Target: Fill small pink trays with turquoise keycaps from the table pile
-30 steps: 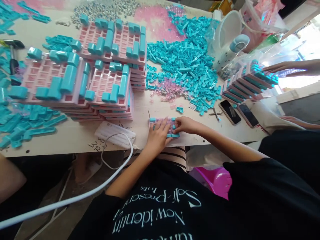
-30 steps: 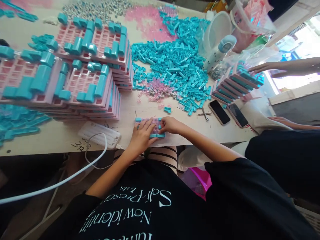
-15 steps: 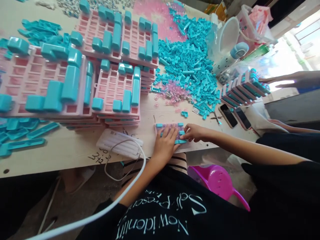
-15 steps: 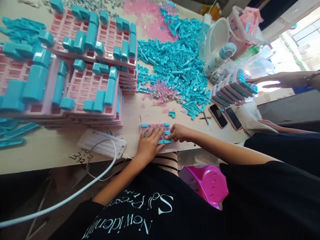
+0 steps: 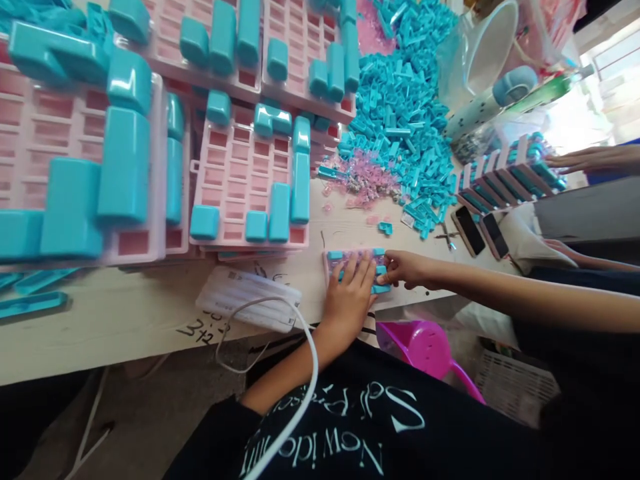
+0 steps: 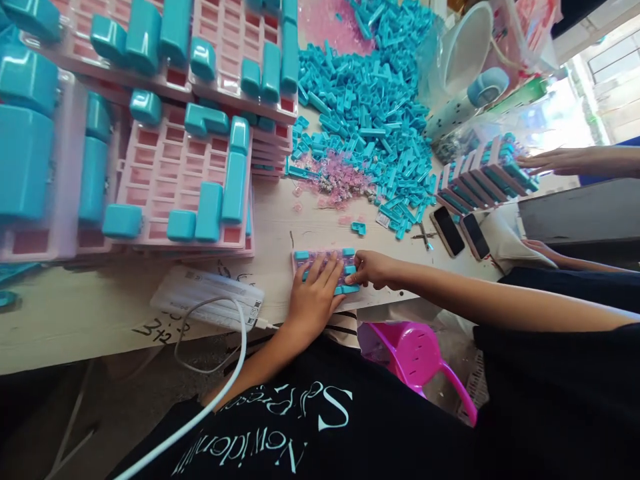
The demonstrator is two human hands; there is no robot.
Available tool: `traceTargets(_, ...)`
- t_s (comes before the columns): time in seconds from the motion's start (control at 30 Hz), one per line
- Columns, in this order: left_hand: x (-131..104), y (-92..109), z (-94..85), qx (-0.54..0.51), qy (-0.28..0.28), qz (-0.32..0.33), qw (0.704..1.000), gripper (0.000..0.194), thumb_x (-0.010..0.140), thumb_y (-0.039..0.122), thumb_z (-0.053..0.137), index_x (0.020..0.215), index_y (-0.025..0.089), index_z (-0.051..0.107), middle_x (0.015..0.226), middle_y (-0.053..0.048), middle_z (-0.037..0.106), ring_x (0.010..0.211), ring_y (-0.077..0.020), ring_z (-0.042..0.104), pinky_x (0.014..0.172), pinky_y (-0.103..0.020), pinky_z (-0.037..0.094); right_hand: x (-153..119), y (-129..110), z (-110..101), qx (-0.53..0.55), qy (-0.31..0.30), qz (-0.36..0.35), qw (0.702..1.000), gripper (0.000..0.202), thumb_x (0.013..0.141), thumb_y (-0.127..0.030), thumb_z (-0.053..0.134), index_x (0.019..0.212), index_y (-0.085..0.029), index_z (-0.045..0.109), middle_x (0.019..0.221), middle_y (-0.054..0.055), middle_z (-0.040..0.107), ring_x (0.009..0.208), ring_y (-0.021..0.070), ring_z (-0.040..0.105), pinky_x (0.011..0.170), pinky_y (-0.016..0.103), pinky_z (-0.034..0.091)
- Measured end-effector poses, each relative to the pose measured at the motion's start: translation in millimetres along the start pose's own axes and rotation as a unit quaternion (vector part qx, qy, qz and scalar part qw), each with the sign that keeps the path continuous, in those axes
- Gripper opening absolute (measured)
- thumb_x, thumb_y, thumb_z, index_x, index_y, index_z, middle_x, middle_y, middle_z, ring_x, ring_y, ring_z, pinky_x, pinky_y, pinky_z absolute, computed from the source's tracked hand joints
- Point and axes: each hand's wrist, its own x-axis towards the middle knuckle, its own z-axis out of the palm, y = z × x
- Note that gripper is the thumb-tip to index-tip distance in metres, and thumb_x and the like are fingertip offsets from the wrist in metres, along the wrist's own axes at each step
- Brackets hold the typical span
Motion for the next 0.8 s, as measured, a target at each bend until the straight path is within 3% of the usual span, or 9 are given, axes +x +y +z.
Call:
traceTargets(0.33,-0.5,1.6,0.8,-0.003,0.014,-0.002,1.0,0.058,0.086,0.04,0.048,0.139,0.017,0.037,0.148,-0.004,0.03,0.135,-0.025,0.027,0.109,-0.042,0.025,5.2,0.0,3.7,0.048,0.032,-0.033,0.998,0.039,0.047,-0.021,0.083,0.067,-0.019,0.05,0.043,-0.006,0.049,0.038,0.0097,0.045,0.034,0.018,0.023)
traceTargets(0.47,-1.0,1.4,0.2,-0.004,0.018,0.0,1.0,0.063,0.085,0.042,0.05,0.139,0.015,0.034,0.146,-0.007,0.035,0.133,-0.025,0.03,0.108,-0.043,0.026,8.1,10.4,3.2,0.081,0.038,-0.051,0.995,0.041,0.046,-0.025,0.084,0.062,-0.018,0.047,0.041,-0.005,0.049,0.037,0.0087,0.043,0.034,0.017,0.023)
traceTargets(0.6,-3.5,1.9,-4.2,-0.029,0.053,-0.015,0.998,0.068,0.082,0.047,0.051,0.138,0.011,0.034,0.146,-0.013,0.033,0.133,-0.0266,0.029,0.108,-0.043,0.027,7.1,28.6,8.2,0.131,0.05,-0.118,0.983,0.045,0.047,-0.035,0.083,0.066,-0.019,0.046,0.043,-0.006,0.049,0.038,0.0089,0.044,0.036,0.019,0.029)
traceTargets(0.7,-7.6,4.1,-9.6,-0.05,0.098,-0.087,0.99,0.066,0.083,0.046,0.049,0.138,0.011,0.033,0.146,-0.016,0.03,0.135,-0.029,0.026,0.108,-0.045,0.027,7.4,47.8,25.4,0.185,0.111,-0.203,0.955,0.049,0.049,-0.046,0.08,0.079,-0.016,0.053,0.051,-0.004,0.053,0.046,0.0116,0.05,0.043,0.023,0.039)
traceTargets(0.8,-10.5,6.8,-9.9,-0.07,0.141,-0.248,0.956,0.071,0.083,0.046,0.049,0.139,0.007,0.027,0.146,-0.023,0.026,0.136,-0.0341,0.022,0.108,-0.051,0.025,12.3,65.6,52.6,0.194,0.291,-0.279,0.895,0.064,0.059,-0.055,0.07,0.108,-0.016,0.057,0.083,0.005,0.062,0.063,0.0156,0.058,0.062,0.033,0.05)
